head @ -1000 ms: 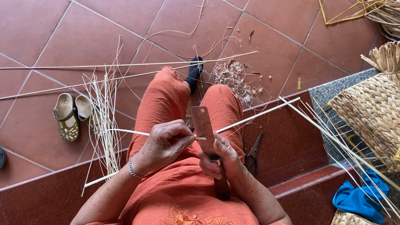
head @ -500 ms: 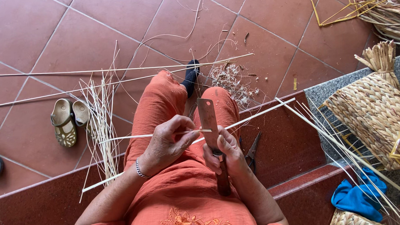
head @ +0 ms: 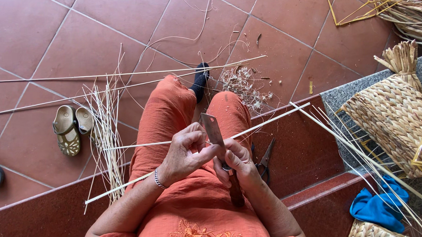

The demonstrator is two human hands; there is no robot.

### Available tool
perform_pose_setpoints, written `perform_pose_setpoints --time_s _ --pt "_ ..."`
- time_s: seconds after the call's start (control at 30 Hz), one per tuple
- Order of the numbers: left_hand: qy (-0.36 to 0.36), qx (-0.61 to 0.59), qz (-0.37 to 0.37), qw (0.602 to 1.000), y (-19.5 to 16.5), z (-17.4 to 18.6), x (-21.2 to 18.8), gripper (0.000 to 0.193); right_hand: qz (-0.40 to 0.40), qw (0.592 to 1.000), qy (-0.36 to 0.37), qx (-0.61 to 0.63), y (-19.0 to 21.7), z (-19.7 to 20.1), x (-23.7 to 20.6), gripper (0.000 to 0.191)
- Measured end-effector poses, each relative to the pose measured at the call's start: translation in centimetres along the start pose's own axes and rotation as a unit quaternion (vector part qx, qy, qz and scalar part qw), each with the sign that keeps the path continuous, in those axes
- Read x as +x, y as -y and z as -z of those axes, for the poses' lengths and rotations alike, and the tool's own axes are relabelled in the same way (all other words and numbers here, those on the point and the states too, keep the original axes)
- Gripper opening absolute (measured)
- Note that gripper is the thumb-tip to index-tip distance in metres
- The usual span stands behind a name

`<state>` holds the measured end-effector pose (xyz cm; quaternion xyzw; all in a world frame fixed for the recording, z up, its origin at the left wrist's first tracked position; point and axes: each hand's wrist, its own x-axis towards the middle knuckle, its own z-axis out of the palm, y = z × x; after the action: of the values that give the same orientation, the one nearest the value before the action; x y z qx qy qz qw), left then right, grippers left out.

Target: The person sits on a tiled floor and uses a knife to shave thin strips from bamboo rods. They repeatedly hold a rod, shave its surface, and set it aside, accumulating shavings on the floor.

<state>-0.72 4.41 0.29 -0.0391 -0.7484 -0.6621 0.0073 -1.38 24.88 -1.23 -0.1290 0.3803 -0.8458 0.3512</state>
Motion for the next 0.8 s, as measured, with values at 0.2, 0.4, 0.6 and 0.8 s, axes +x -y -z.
perform_pose_setpoints --time_s 0.2,0.4,0.6,0.8 --pt "0.022 -0.134 0.06 0.989 -0.5 0.6 -0.4 0.016 0.008 0.999 -0.039 -0.008 0.4 0.0 0.1 0.034" --pt "0.021 -0.194 -0.008 0.981 -0.2 1.0 -0.2 0.009 -0.003 0.999 -0.047 0.017 0.3 0.5 0.3 0.034" --pt "0.045 -0.232 0.009 0.972 0.0 2.7 -0.6 0.01 0.043 0.994 -0.045 0.092 0.1 2.5 0.5 0.028" --pt "0.043 -0.281 0.013 0.959 0.2 4.0 -1.2 0.013 0.031 0.993 -0.082 0.08 0.4 3.6 0.9 0.032"
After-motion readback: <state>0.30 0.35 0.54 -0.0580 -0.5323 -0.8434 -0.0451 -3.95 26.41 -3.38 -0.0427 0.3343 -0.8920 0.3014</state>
